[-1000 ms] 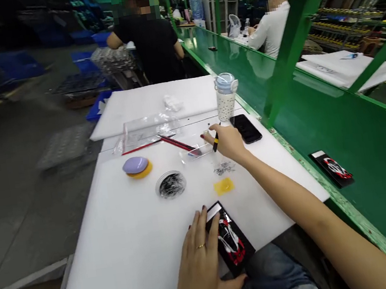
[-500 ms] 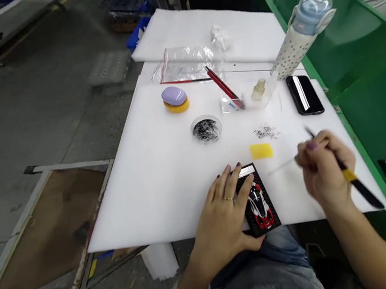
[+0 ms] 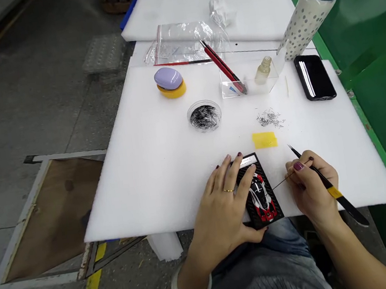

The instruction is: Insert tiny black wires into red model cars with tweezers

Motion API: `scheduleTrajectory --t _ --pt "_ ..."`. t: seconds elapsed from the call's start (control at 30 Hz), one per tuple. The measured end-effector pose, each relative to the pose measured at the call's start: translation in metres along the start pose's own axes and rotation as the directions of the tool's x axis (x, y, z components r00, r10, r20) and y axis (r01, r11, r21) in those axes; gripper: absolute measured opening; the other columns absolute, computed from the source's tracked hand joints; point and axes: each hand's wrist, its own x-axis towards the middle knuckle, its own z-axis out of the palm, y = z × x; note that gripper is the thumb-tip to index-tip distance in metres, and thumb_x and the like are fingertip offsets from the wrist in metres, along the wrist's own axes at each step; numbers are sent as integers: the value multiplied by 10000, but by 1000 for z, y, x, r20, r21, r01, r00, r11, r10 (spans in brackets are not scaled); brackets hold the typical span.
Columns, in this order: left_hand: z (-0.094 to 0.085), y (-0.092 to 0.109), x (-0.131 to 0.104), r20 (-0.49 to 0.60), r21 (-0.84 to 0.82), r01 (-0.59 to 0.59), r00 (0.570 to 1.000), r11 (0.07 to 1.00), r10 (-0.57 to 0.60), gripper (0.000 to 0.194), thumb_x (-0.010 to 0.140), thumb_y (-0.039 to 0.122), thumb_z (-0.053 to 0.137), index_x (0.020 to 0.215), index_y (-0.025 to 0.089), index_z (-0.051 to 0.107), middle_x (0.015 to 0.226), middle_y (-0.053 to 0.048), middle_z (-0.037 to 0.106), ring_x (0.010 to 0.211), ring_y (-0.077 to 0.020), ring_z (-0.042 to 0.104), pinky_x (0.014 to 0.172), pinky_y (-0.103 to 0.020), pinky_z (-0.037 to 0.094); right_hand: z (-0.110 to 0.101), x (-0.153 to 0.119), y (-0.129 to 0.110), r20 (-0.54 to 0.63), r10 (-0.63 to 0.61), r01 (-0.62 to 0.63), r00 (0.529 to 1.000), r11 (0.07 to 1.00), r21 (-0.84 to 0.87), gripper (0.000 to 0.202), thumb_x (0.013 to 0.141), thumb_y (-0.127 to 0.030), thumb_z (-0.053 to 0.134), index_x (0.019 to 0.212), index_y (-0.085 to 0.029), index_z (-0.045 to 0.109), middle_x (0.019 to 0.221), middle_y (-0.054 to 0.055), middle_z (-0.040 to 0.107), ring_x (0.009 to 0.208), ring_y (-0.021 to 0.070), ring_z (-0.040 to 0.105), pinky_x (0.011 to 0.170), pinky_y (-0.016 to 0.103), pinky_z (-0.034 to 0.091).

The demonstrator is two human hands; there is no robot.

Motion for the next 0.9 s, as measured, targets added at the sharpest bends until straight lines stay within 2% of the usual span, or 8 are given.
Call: scheduleTrajectory --t 0.1,0.17,0.27,0.33,0.5,0.7,0.8,0.9 --pt "0 0 0 22 -8 12 1000 1000 -12 1260 533 708 859 1525 124 346 1617 -228 376 1486 -437 352 1144 -567 419 -4 4 -9 -11 -60 59 998 997 -39 375 804 -300 709 573 -236 421 478 -72 290 434 96 255 431 256 202" --pt "1 0 -1 15 -7 8 1000 1000 -7 1272 528 722 852 1528 124 341 1618 -232 374 1481 -442 358 1139 -567 423 -6 20 -25 -32 -237 226 971 955 -193 332 844 -325 700 606 -249 481 491 -55 367 429 112 303 436 281 244" --pt "1 0 -1 -4 9 -6 1000 1000 6 1310 485 738 862 1520 114 354 1599 -245 404 1459 -450 391 1112 -576 451 2 65 -56 68 -598 529 799 646 -550 244 906 -358 673 697 -259 596 569 -14 502 500 150 436 500 329 329" --pt "1 0 0 -19 24 -12 1000 1000 13 1332 452 750 869 1508 109 372 1582 -251 430 1438 -454 421 1087 -579 475 14 103 -72 168 -690 603 704 456 -654 226 942 -353 627 736 -259 610 600 -7 506 550 158 452 551 340 352" --pt "1 -1 1 -50 35 -16 999 999 18 1331 426 777 858 1488 112 410 1567 -238 461 1423 -435 449 1067 -558 492 40 180 -70 280 -698 637 659 320 -702 218 986 -347 552 793 -261 604 601 -24 484 587 165 486 646 335 398" --pt "2 -1 0 -82 60 -23 996 998 28 1343 399 790 853 1476 106 434 1557 -233 476 1413 -421 452 1061 -533 473 26 179 -66 361 -594 640 719 363 -677 271 955 -503 621 918 -240 676 625 -14 567 571 177 534 629 345 390" --pt "2 0 1 -92 64 -26 995 998 32 1337 384 774 855 1466 105 443 1543 -234 490 1401 -420 455 1058 -525 461 9 154 -72 310 -601 667 737 570 -480 382 996 -591 522 968 -253 699 613 -2 599 566 185 547 612 354 418" --pt "2 1 2 -100 70 -25 995 997 32 1303 401 761 849 1458 112 450 1536 -226 500 1396 -415 454 1061 -516 446 -4 134 -72 366 -482 593 796 742 -313 566 951 -758 428 1042 -264 689 649 5 618 608 195 587 617 358 471"
